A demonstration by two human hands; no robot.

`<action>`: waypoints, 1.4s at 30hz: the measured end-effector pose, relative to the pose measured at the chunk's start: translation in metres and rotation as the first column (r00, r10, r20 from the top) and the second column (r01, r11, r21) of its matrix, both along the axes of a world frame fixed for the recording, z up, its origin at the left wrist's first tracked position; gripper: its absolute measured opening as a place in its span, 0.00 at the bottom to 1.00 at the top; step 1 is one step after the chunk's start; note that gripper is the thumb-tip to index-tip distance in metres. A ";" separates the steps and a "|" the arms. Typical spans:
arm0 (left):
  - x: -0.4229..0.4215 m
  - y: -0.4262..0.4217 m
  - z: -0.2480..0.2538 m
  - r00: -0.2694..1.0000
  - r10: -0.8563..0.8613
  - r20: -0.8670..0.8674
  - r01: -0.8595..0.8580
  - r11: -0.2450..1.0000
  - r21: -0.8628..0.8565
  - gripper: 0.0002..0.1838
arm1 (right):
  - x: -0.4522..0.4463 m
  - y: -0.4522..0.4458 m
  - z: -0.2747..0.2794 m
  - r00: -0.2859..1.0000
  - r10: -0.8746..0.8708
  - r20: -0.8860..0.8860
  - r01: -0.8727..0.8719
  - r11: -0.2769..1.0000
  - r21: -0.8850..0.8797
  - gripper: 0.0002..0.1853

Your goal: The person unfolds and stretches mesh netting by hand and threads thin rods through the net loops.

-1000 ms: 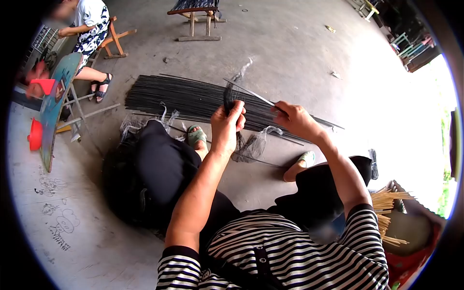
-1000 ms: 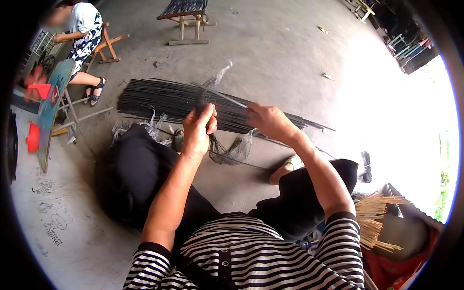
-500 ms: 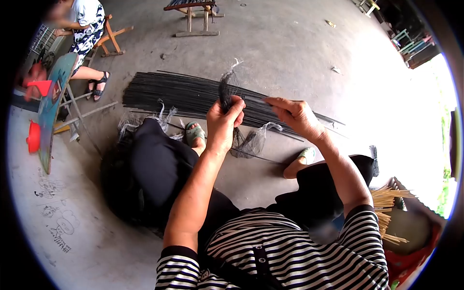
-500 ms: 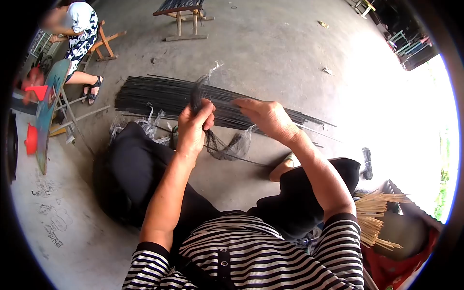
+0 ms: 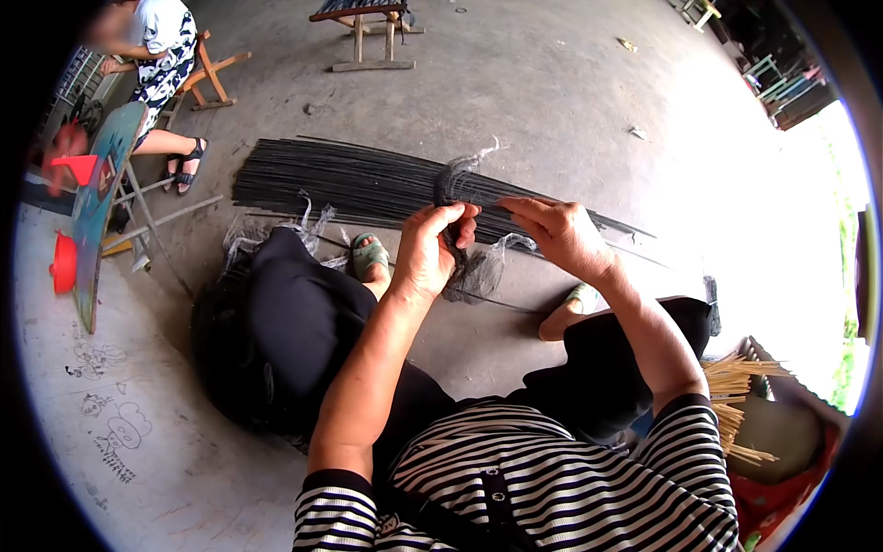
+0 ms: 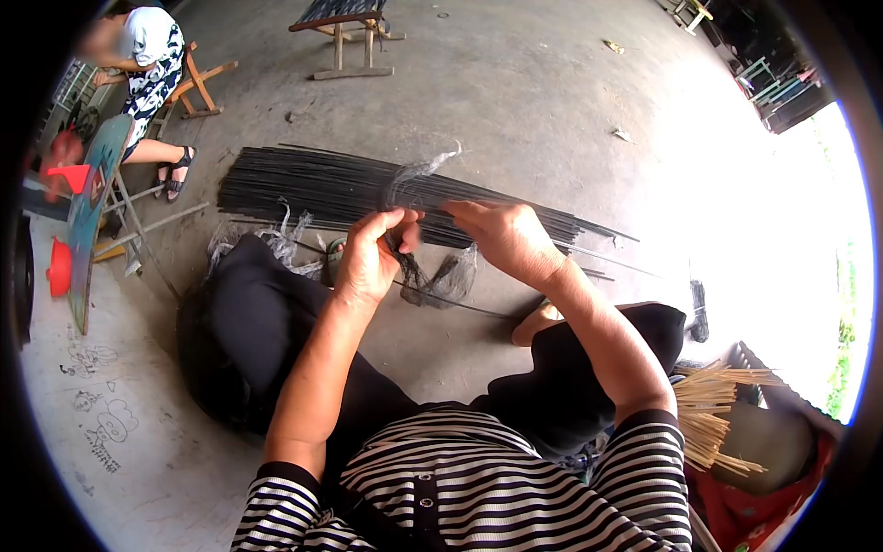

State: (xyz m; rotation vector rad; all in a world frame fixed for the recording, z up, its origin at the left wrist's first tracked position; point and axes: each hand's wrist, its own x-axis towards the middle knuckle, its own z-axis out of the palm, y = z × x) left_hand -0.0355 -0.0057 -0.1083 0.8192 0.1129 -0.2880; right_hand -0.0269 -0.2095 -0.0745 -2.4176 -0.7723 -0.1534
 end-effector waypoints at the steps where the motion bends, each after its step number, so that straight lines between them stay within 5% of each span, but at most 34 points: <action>1: 0.000 0.001 -0.003 0.999 -0.034 -0.007 0.034 0.999 -0.028 0.10 | -0.002 0.000 0.001 1.000 0.002 -0.021 -0.003 1.000 -0.017 0.19; 4: -0.002 -0.003 -0.002 0.991 -0.131 -0.037 0.128 0.989 -0.074 0.08 | -0.007 0.007 0.004 0.992 -0.037 -0.119 0.040 0.999 0.020 0.25; 7: -0.007 -0.007 -0.006 0.980 -0.196 -0.016 0.195 0.979 -0.051 0.06 | -0.006 0.011 0.009 0.993 0.081 0.081 -0.090 0.988 0.124 0.31; 9: -0.009 -0.009 -0.008 0.982 -0.187 -0.002 0.187 0.982 0.039 0.06 | -0.002 0.003 0.013 0.995 0.083 0.050 -0.089 0.988 0.125 0.31; 15: 0.001 0.004 -0.018 0.997 0.038 0.060 -0.038 0.999 0.005 0.06 | 0.002 -0.007 0.014 0.998 0.051 0.041 -0.057 0.989 0.135 0.32; 22: 0.007 0.007 -0.013 0.985 0.112 0.129 -0.112 0.994 -0.009 0.06 | -0.006 -0.005 0.007 0.990 0.036 0.136 0.002 0.964 -0.265 0.26; 25: 0.003 0.003 -0.014 0.996 0.008 0.085 -0.002 0.997 -0.078 0.06 | -0.001 0.003 -0.003 0.985 0.073 0.156 -0.089 0.991 0.104 0.25; 28: -0.004 -0.005 -0.015 0.990 -0.139 -0.029 0.134 0.983 -0.128 0.07 | -0.002 0.011 0.004 0.996 0.013 0.091 -0.030 0.982 0.185 0.22; 31: -0.006 -0.004 -0.009 0.996 -0.085 -0.020 0.082 0.989 -0.120 0.07 | -0.009 0.015 0.020 0.988 -0.114 -0.102 0.137 0.953 0.270 0.23; 32: -0.002 0.002 -0.012 0.998 -0.052 -0.023 0.048 0.989 -0.140 0.07 | -0.004 0.017 0.015 0.993 -0.033 0.111 -0.009 0.934 0.358 0.25; 35: 0.003 0.010 -0.011 0.996 0.070 0.049 -0.069 0.997 -0.032 0.07 | -0.004 0.003 0.010 0.984 0.088 0.155 -0.091 0.996 0.014 0.27; 38: 0.003 0.011 -0.010 0.989 0.133 0.071 -0.134 0.991 0.013 0.07 | -0.007 0.002 0.009 0.992 0.066 0.106 -0.051 0.989 -0.141 0.20; 42: -0.002 0.004 -0.019 1.000 -0.006 -0.023 0.003 0.995 -0.101 0.07 | -0.005 0.011 -0.007 0.994 -0.008 0.113 0.000 0.997 0.078 0.21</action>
